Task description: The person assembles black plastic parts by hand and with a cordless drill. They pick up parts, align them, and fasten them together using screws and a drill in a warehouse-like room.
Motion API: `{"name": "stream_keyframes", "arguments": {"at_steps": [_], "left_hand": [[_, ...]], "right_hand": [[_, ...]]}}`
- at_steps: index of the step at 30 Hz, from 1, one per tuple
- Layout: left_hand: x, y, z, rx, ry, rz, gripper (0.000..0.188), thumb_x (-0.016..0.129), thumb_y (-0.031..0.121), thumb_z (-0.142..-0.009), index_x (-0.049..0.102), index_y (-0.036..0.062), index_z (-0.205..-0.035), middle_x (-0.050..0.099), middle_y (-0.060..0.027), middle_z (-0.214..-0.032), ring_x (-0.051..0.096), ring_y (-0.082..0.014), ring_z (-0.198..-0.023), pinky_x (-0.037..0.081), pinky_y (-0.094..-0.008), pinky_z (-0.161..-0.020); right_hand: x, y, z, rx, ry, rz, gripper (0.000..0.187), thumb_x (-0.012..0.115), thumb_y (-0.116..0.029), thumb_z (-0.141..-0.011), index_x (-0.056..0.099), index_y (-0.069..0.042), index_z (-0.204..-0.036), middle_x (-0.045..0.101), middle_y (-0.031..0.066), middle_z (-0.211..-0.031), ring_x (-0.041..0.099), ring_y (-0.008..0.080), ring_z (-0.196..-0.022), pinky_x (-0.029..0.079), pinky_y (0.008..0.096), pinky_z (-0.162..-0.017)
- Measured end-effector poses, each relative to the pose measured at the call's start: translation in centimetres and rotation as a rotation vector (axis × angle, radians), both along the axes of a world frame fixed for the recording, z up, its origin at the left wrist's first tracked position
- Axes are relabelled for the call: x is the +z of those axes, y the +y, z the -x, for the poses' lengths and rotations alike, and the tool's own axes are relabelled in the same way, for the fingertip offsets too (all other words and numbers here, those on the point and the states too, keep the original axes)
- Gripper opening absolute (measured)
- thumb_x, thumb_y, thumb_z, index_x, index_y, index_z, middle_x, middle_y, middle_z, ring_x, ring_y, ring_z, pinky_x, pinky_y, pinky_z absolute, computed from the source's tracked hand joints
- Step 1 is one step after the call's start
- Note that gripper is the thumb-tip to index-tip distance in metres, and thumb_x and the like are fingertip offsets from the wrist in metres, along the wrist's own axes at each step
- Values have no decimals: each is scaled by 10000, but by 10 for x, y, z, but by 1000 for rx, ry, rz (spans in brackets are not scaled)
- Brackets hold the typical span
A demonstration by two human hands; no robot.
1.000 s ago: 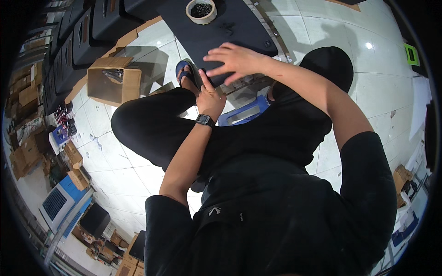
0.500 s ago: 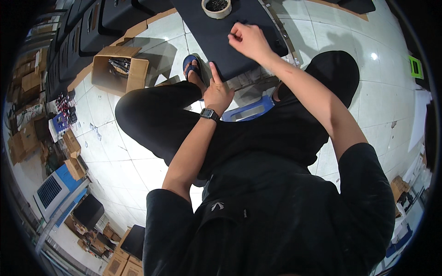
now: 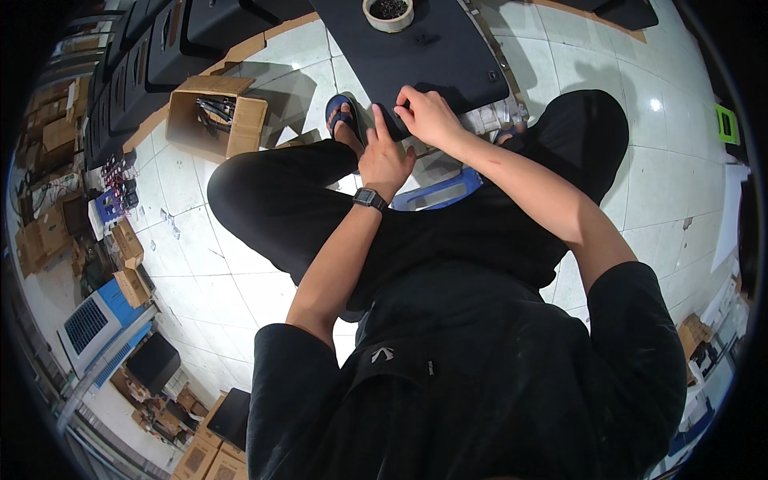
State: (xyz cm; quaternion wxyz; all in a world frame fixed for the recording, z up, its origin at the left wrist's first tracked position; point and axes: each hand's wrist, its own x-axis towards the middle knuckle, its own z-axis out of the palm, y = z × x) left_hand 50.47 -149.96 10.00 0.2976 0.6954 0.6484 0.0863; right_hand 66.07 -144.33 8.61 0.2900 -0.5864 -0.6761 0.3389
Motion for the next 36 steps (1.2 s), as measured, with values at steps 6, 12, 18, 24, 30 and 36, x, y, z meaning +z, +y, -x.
{"name": "stream_keyframes", "arguments": {"at_steps": [6, 12, 18, 24, 30, 36], "left_hand": [[4, 19, 8, 37, -209, -363, 671, 819, 189, -836, 546, 67, -1437, 576, -268, -1325, 587, -458, -1264, 471, -534, -1093], [-10, 32, 11, 53, -202, -389, 365, 828, 196, -865, 730, 100, -1203, 672, -145, -1135, 647, -383, -1118, 525, -477, -970], [-14, 35, 20, 56, -179, -458, 298, 872, 229, -847, 809, 121, -1118, 672, -103, -1053, 663, -289, -936, 545, -403, -852], [-26, 41, 27, 103, -325, -375, 318, 908, 268, -793, 853, 167, -1089, 683, -24, -977, 665, -232, -925, 458, -388, -865], [-34, 52, 32, 15, -392, -351, 355, 907, 198, -797, 843, 137, -1141, 632, -25, -927, 617, -191, -868, 459, -332, -808], [-41, 54, 37, 7, -602, -198, 403, 892, 129, -840, 810, 122, -1234, 616, -17, -906, 577, -147, -853, 461, -290, -783]], "right_hand": [[5, 4, -2, 24, -31, 115, 219, 771, -226, -928, 696, -54, -1041, 769, 164, -883, 751, 385, -874, 594, 488, -775], [10, 13, -12, 173, -38, 141, 264, 760, -269, -939, 725, -72, -1111, 776, 157, -889, 756, 378, -850, 602, 473, -764], [31, 19, -51, 761, -466, -255, 467, 840, -257, -842, 737, -228, -1297, 420, 83, -1640, 393, 291, -1493, 404, 498, -1164], [18, 40, -79, 891, -540, -442, 701, 871, -352, -800, 631, -418, -1455, 236, 75, -1756, 303, 320, -1577, 288, 518, -1270], [8, 35, -69, 916, -519, -421, 784, 882, -402, -783, 573, -454, -1501, 190, 53, -1773, 271, 309, -1597, 256, 544, -1289], [8, 34, -64, 931, -570, -409, 831, 882, -463, -762, 541, -473, -1520, 196, 41, -1771, 271, 305, -1598, 247, 556, -1291]]}}
